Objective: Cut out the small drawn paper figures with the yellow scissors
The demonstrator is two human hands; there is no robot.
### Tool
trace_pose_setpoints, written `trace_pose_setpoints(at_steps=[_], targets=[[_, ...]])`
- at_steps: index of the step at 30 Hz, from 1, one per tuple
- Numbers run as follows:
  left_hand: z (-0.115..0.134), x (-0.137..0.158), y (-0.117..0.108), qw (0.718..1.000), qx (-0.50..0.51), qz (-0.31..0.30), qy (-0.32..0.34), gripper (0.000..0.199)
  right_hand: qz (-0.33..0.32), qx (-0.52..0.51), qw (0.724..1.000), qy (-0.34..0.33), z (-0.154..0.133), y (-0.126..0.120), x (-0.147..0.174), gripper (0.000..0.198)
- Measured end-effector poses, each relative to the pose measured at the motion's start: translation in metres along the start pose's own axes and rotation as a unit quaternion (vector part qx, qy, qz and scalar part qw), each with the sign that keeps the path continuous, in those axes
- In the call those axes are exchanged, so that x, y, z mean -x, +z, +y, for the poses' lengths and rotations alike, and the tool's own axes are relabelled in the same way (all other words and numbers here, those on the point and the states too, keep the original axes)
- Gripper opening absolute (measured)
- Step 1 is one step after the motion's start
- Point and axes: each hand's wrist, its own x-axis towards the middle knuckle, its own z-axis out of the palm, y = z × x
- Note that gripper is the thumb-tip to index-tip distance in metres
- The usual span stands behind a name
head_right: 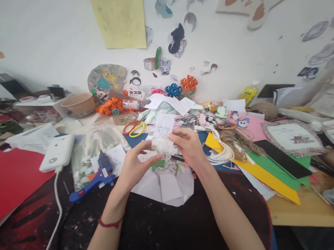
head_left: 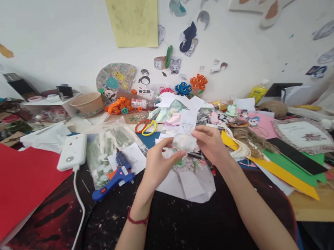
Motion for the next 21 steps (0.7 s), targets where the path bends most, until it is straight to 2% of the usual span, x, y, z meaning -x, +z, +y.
trace_pose_setpoints(at_steps=[2, 6, 9, 16, 19, 21], targets=[[0.002, -0.001, 0.0, 0.999, 0.035, 0.011, -0.004, 0.033, -0.016, 0.008, 1.0, 0.01, -0.001, 0.001, 0.002, 0.024], [0.006, -0.001, 0.002, 0.996, 0.077, 0.043, -0.015, 0.02, -0.046, 0.023, 0.999, 0.012, -0.001, 0.003, 0.006, 0.019], [0.003, -0.001, 0.002, 0.99, 0.116, 0.072, -0.028, 0.023, -0.06, 0.04, 0.997, -0.007, 0.0, 0.002, 0.006, 0.016], [-0.006, -0.002, -0.003, 0.964, 0.182, 0.186, -0.052, 0.025, -0.097, 0.101, 0.989, -0.043, -0.004, -0.001, 0.007, 0.013], [-0.003, -0.002, -0.002, 0.959, 0.204, 0.188, -0.05, 0.022, -0.136, 0.125, 0.983, -0.009, -0.004, 0.006, 0.012, 0.017], [-0.001, -0.001, -0.001, 0.958, 0.225, 0.173, -0.049, 0.022, -0.139, 0.137, 0.981, 0.015, -0.003, 0.011, 0.015, 0.02]])
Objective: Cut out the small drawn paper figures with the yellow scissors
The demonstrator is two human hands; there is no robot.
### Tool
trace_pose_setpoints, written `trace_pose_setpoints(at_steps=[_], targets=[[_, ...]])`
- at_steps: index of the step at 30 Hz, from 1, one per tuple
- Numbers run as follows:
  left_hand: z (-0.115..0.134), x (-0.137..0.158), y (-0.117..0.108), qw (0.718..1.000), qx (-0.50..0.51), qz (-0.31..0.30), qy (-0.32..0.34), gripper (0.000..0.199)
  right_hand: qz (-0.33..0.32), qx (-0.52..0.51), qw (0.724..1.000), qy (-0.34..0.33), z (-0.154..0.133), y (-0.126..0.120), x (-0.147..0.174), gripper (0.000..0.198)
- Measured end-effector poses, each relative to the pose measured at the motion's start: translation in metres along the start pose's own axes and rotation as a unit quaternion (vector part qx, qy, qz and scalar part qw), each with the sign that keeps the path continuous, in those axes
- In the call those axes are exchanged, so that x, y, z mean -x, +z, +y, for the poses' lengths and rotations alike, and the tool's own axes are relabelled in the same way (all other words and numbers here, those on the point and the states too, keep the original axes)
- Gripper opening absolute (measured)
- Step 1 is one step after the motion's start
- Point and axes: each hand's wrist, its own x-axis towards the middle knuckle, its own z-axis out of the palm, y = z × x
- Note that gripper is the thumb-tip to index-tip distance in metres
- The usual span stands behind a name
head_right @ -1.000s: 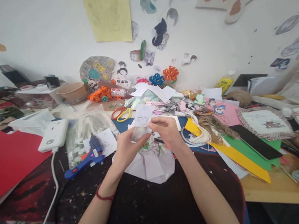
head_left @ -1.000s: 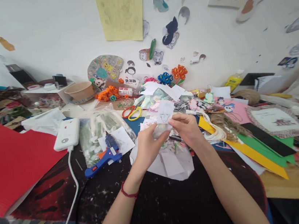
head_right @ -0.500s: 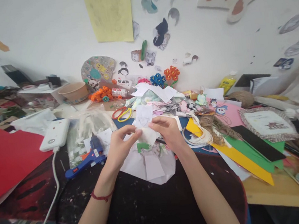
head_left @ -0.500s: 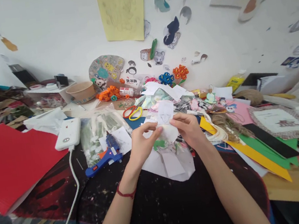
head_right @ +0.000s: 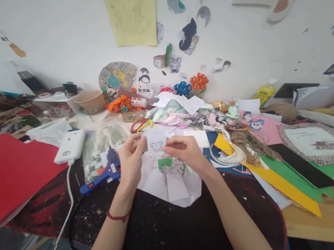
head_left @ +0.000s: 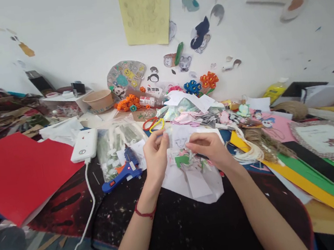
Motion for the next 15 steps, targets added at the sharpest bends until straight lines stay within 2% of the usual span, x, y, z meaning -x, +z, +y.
trace_pose_setpoints(at_steps=[8, 15], targets=[[-0.0015, 0.0025, 0.0032, 0.996, 0.072, -0.053, -0.025, 0.027, 0.02, 0.016, 0.999, 0.024, 0.0031, 0.0061, -0.0009, 0.026], [-0.002, 0.0042, 0.002, 0.995, 0.062, -0.071, -0.017, 0.029, 0.025, 0.028, 0.999, 0.019, 0.0095, 0.0049, -0.0024, 0.028]])
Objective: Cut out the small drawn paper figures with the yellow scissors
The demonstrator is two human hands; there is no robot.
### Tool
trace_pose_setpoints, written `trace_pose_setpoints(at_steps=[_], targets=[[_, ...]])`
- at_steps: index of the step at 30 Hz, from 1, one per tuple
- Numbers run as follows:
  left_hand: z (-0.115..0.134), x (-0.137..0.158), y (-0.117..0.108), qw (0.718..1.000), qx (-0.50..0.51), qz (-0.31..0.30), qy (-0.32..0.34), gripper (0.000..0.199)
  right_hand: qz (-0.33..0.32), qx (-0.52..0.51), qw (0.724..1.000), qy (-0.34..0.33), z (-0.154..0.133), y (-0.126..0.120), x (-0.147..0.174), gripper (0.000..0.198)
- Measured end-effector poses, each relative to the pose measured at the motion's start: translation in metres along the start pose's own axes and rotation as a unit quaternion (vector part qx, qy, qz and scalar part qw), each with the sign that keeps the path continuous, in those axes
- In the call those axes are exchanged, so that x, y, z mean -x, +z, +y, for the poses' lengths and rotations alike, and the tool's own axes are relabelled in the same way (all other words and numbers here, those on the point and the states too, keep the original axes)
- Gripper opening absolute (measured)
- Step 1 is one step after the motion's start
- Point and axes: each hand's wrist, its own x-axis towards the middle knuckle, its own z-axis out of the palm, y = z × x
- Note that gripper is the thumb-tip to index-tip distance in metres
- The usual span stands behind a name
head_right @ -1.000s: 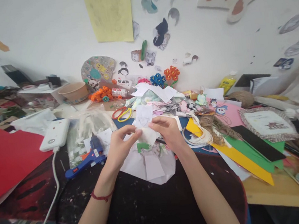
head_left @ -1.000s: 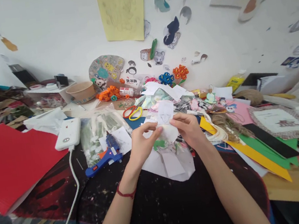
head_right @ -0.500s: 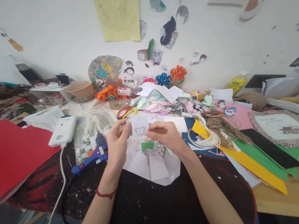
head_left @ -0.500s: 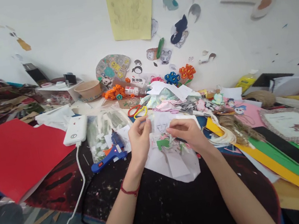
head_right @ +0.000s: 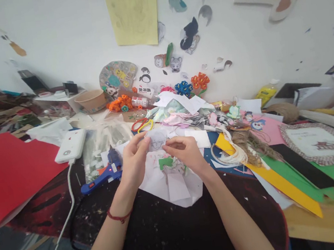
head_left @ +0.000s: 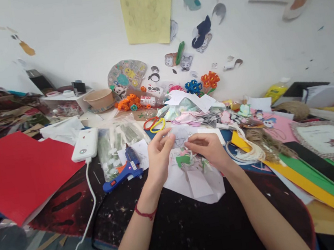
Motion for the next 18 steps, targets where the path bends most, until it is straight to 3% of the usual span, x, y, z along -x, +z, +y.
trace_pose_setpoints(at_steps=[6, 11, 13, 15, 16, 18], targets=[[0.0, 0.0, 0.001, 0.998, -0.054, -0.004, 0.041, 0.026, -0.017, 0.001, 1.0, 0.015, 0.001, -0.001, 0.0, 0.03], [0.001, 0.005, 0.0, 0.976, -0.161, 0.013, 0.143, 0.02, -0.062, -0.019, 0.995, 0.074, 0.002, -0.008, -0.001, 0.033], [0.002, 0.007, -0.002, 0.927, -0.266, -0.039, 0.262, 0.025, -0.093, -0.044, 0.99, 0.094, 0.001, -0.012, -0.001, 0.04], [0.005, 0.01, -0.004, 0.827, -0.382, -0.12, 0.395, 0.032, -0.108, -0.074, 0.987, 0.097, 0.0, -0.016, 0.0, 0.043], [0.007, 0.011, -0.004, 0.783, -0.422, -0.152, 0.431, 0.034, -0.107, -0.087, 0.986, 0.093, 0.0, -0.018, 0.0, 0.044], [0.011, 0.014, -0.005, 0.72, -0.47, -0.186, 0.476, 0.038, -0.095, -0.105, 0.986, 0.082, -0.003, -0.02, 0.001, 0.043]])
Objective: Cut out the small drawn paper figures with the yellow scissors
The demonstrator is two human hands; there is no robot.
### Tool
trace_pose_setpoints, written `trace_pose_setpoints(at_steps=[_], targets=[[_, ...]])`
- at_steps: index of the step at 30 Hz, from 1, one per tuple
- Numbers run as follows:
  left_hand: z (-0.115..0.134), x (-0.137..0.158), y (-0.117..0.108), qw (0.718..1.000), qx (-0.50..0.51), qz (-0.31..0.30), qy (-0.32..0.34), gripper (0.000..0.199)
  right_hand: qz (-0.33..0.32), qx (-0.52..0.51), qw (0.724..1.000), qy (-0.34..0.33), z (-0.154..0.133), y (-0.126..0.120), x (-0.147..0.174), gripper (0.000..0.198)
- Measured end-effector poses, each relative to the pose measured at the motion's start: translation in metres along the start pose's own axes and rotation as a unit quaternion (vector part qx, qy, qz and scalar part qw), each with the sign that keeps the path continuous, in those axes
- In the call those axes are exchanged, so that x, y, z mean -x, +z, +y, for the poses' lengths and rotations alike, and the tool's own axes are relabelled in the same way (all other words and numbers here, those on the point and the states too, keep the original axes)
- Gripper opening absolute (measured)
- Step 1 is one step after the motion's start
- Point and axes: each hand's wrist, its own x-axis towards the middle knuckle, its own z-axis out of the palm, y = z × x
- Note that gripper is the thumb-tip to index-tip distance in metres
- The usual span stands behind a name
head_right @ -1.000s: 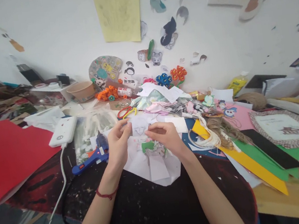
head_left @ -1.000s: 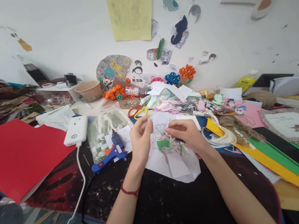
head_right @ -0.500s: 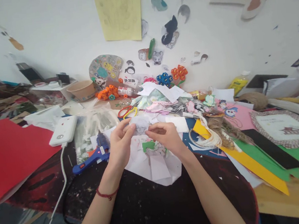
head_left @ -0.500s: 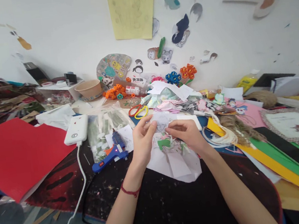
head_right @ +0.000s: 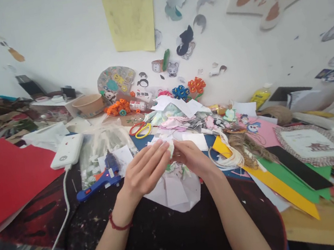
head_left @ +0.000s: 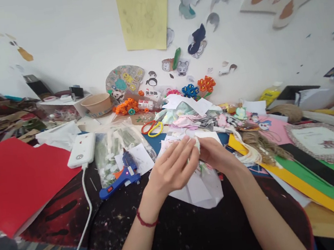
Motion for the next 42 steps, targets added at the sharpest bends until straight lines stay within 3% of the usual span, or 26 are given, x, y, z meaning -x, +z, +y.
trace_pose_setpoints(at_steps=[4, 9, 12, 17, 21, 28, 31, 37, 42], targets=[[0.003, -0.002, -0.004, 0.992, -0.097, 0.006, 0.079, 0.037, 0.017, -0.011, 0.999, -0.034, -0.003, -0.002, 0.002, 0.039], [0.002, -0.001, 0.0, 0.979, -0.183, 0.043, 0.079, 0.031, 0.043, 0.012, 0.996, -0.071, -0.003, -0.006, 0.0, 0.023], [0.001, 0.0, 0.003, 0.974, -0.201, 0.1, 0.021, 0.037, 0.071, 0.033, 0.992, -0.097, -0.003, -0.007, 0.0, 0.022], [0.0, -0.001, 0.004, 0.964, -0.129, 0.179, -0.149, 0.034, 0.099, 0.061, 0.984, -0.132, -0.006, -0.006, 0.002, 0.023], [-0.002, -0.003, 0.004, 0.961, -0.022, 0.162, -0.221, 0.032, 0.098, 0.071, 0.984, -0.131, -0.006, -0.004, 0.003, 0.023], [-0.007, 0.0, 0.007, 0.978, -0.111, 0.096, -0.149, 0.047, 0.069, 0.059, 0.991, -0.1, -0.004, -0.006, 0.001, 0.023], [-0.007, 0.002, 0.008, 0.979, -0.116, 0.107, -0.131, 0.047, 0.049, 0.055, 0.994, -0.082, -0.003, -0.006, 0.002, 0.024], [-0.006, 0.003, 0.006, 0.979, -0.099, 0.127, -0.125, 0.053, 0.061, 0.067, 0.991, -0.097, -0.002, -0.006, 0.001, 0.026], [0.001, 0.002, 0.001, 0.98, -0.036, 0.114, -0.156, 0.038, 0.095, 0.11, 0.979, -0.14, -0.003, -0.01, 0.0, 0.025]])
